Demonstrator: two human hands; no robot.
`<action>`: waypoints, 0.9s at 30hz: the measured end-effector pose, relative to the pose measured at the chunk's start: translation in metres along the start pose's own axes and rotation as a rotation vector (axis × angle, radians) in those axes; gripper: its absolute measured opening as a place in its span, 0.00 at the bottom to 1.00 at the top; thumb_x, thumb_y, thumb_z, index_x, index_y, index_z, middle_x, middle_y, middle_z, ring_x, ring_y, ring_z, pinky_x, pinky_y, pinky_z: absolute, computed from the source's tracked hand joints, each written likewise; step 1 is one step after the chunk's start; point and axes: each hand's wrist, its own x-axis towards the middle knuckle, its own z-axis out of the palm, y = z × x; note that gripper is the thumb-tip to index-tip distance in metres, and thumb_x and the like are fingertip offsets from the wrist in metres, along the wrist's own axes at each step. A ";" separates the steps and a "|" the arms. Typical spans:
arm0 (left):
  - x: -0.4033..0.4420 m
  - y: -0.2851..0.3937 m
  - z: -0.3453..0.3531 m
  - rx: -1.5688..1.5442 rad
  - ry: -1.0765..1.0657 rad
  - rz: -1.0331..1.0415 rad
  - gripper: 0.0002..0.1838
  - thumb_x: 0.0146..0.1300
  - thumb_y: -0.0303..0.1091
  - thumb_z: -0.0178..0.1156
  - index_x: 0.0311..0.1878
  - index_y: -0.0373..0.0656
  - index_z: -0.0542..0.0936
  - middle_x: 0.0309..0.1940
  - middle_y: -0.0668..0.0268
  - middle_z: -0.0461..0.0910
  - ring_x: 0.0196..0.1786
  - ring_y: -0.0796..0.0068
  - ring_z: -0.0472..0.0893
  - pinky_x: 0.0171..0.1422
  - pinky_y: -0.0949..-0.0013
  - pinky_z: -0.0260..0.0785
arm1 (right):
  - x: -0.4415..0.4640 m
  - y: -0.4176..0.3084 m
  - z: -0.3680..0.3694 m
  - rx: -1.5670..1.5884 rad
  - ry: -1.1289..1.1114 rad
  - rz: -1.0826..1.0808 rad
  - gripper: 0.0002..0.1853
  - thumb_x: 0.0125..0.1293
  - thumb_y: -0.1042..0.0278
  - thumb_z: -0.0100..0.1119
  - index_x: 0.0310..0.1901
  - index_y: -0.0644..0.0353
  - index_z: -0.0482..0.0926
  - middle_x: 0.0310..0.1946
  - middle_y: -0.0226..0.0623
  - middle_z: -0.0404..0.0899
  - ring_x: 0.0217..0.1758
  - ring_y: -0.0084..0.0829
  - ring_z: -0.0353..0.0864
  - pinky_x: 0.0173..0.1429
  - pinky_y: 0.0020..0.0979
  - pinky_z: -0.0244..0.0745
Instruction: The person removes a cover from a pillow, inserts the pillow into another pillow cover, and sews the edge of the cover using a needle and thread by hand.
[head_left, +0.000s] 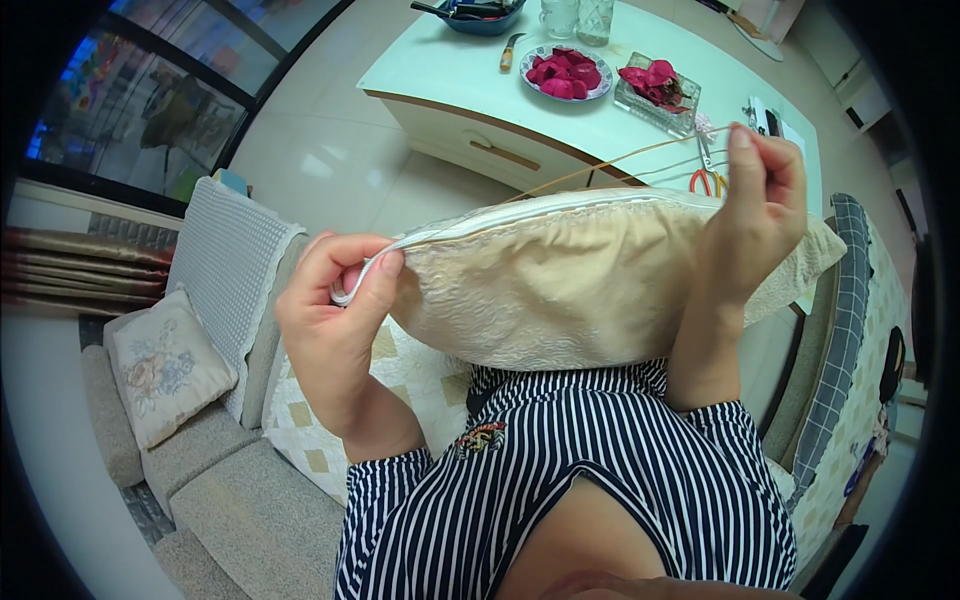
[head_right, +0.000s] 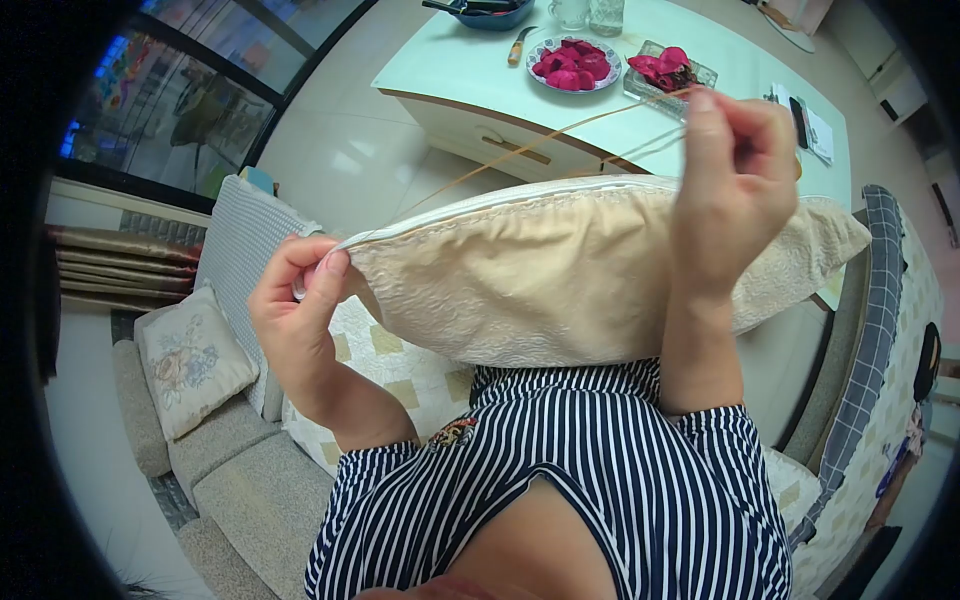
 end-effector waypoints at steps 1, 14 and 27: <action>-0.001 0.000 -0.001 -0.002 -0.001 0.000 0.05 0.56 0.25 0.72 0.36 0.37 0.87 0.26 0.77 0.68 0.31 0.86 0.63 0.35 0.79 0.52 | 0.004 0.003 -0.006 -0.024 0.056 0.050 0.05 0.69 0.75 0.66 0.36 0.63 0.80 0.31 0.23 0.76 0.31 0.12 0.68 0.37 0.17 0.65; 0.001 0.011 -0.008 -0.015 -0.007 -0.084 0.10 0.56 0.27 0.74 0.42 0.39 0.87 0.32 0.75 0.70 0.34 0.85 0.65 0.37 0.81 0.56 | -0.029 -0.058 0.008 -0.038 -0.722 0.064 0.19 0.74 0.80 0.47 0.64 0.65 0.75 0.52 0.43 0.80 0.47 0.33 0.81 0.56 0.35 0.77; 0.002 0.007 -0.016 -0.326 -0.132 -0.133 0.05 0.60 0.23 0.70 0.38 0.36 0.84 0.33 0.74 0.74 0.39 0.85 0.69 0.44 0.81 0.61 | -0.065 -0.055 0.052 0.120 -0.794 -0.410 0.14 0.53 0.71 0.73 0.43 0.61 0.85 0.22 0.29 0.76 0.22 0.26 0.79 0.24 0.29 0.72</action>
